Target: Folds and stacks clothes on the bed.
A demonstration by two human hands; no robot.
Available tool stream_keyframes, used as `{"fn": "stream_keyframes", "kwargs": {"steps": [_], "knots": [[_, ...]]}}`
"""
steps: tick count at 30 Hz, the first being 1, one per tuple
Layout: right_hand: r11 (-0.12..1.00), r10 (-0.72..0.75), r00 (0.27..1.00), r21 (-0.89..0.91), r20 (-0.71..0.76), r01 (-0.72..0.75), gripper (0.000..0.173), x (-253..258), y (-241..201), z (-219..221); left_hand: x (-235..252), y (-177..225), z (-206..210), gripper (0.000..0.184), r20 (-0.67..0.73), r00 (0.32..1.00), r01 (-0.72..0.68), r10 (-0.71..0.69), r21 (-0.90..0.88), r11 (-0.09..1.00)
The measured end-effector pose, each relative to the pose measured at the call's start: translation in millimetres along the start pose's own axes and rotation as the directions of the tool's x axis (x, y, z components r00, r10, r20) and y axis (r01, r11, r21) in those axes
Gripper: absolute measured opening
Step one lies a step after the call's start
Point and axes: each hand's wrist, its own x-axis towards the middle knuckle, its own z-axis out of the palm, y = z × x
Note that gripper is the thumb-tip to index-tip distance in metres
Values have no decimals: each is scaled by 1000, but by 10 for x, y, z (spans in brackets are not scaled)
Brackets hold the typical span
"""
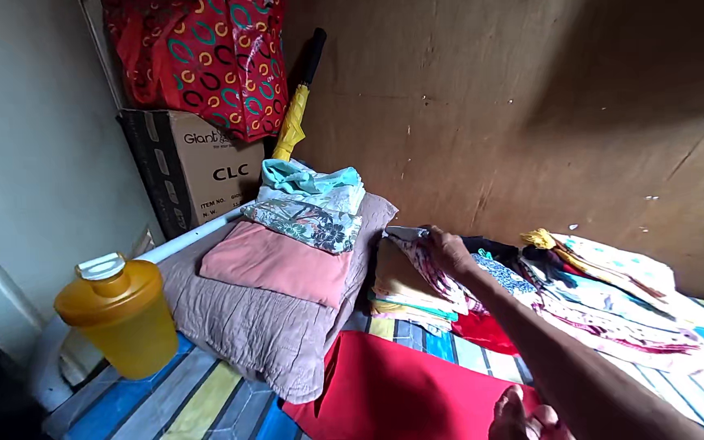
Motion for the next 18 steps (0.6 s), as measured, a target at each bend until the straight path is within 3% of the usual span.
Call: {"fn": "stream_keyframes", "kwargs": {"steps": [4, 8, 11, 14, 18], "knots": [[995, 95, 988, 31, 122, -99, 35, -59, -23, -391, -20, 44, 34, 45, -36, 999, -33, 33, -5, 999], [975, 105, 989, 209, -104, -81, 30, -99, 266, -360, -8, 48, 21, 46, -34, 999, -36, 34, -40, 999], [941, 107, 966, 337, -235, -23, 26, -212, 366, -665, -9, 107, 7, 54, 1, 995, -95, 96, -83, 992], [835, 186, 941, 550, -282, 0, 19, -547, 298, -1157, -1, 129, -10, 52, -62, 977, -201, 203, 38, 979], [638, 357, 902, 768, -242, -47, 19, -1145, 154, -1716, 113, 234, -121, 58, -121, 896, -399, 426, 198, 895]]}}
